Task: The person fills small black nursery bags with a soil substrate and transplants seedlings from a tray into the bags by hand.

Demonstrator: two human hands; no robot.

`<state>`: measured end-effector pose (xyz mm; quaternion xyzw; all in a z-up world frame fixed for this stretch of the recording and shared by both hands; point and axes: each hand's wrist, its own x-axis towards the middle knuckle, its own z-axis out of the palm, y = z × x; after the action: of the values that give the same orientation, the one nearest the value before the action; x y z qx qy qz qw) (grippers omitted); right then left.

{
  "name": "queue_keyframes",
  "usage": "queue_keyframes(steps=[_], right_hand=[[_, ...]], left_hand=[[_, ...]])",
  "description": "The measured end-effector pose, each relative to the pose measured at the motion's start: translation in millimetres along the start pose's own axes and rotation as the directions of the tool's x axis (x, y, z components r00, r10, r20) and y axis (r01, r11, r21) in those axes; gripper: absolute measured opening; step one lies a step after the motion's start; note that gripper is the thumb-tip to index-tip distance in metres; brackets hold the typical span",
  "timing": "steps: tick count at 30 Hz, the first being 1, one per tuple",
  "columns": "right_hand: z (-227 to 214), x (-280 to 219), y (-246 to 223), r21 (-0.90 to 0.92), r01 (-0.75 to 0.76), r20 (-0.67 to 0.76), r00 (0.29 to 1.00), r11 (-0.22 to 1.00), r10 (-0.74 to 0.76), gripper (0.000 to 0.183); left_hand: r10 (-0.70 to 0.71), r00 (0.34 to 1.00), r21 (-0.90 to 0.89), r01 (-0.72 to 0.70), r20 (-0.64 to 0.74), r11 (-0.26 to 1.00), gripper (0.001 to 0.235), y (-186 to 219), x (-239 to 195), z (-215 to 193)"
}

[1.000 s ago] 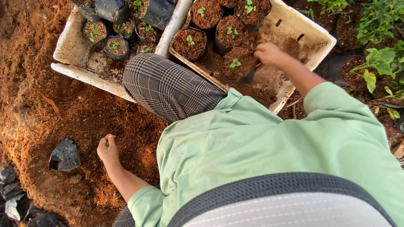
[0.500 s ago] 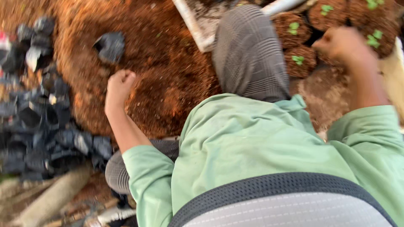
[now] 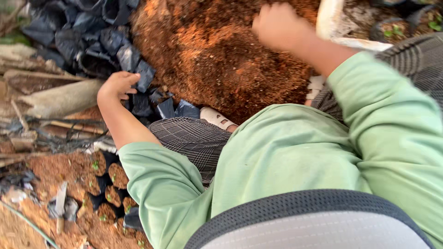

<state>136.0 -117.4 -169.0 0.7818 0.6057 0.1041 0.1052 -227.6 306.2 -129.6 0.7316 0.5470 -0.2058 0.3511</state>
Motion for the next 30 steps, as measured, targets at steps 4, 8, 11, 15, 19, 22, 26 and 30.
queue_keyframes(steps=[4, 8, 11, 15, 19, 22, 26, 30], right_hand=[[30, -9, -138, 0.334, 0.435, 0.211, 0.83, 0.836, -0.516, 0.029], [69, -20, -145, 0.325, 0.52, 0.228, 0.767, 0.79, -0.6, 0.051], [93, 3, -129, 0.236, 0.421, 0.275, 0.836, 0.876, -0.475, 0.051], [118, 15, -99, 0.209, 0.282, -0.022, 0.959, 0.936, -0.283, 0.013], [99, 54, -100, 0.264, 0.226, -0.373, 0.92, 0.938, -0.117, 0.03], [65, 101, -156, 0.156, 0.429, -0.43, 0.84, 0.89, -0.33, 0.019], [26, 140, -288, 0.271, 0.698, -0.305, 0.716, 0.663, -0.628, 0.019], [48, 133, -355, 0.472, 0.542, -0.063, 0.808, 0.695, -0.586, 0.045]], left_hand=[[-0.101, 0.99, -0.234, 0.076, -0.095, 0.969, 0.047, -76, -9, 16], [-0.144, 0.975, -0.209, 0.108, -0.167, 0.972, 0.042, -103, -4, 36], [-0.111, 0.985, -0.184, 0.086, -0.133, 0.979, 0.041, -106, 3, 39], [0.059, 0.991, -0.09, -0.069, -0.117, 0.994, 0.039, -86, -1, 19], [0.385, 0.859, -0.041, -0.422, -0.337, 0.906, 0.037, -59, -43, -2], [0.376, 0.854, 0.01, -0.399, -0.359, 0.917, 0.039, -34, -76, -12], [0.355, 0.878, 0.14, -0.326, -0.321, 0.935, 0.042, -19, -102, -8], [0.407, 0.856, 0.105, -0.395, -0.317, 0.913, 0.045, -13, -115, -6]])
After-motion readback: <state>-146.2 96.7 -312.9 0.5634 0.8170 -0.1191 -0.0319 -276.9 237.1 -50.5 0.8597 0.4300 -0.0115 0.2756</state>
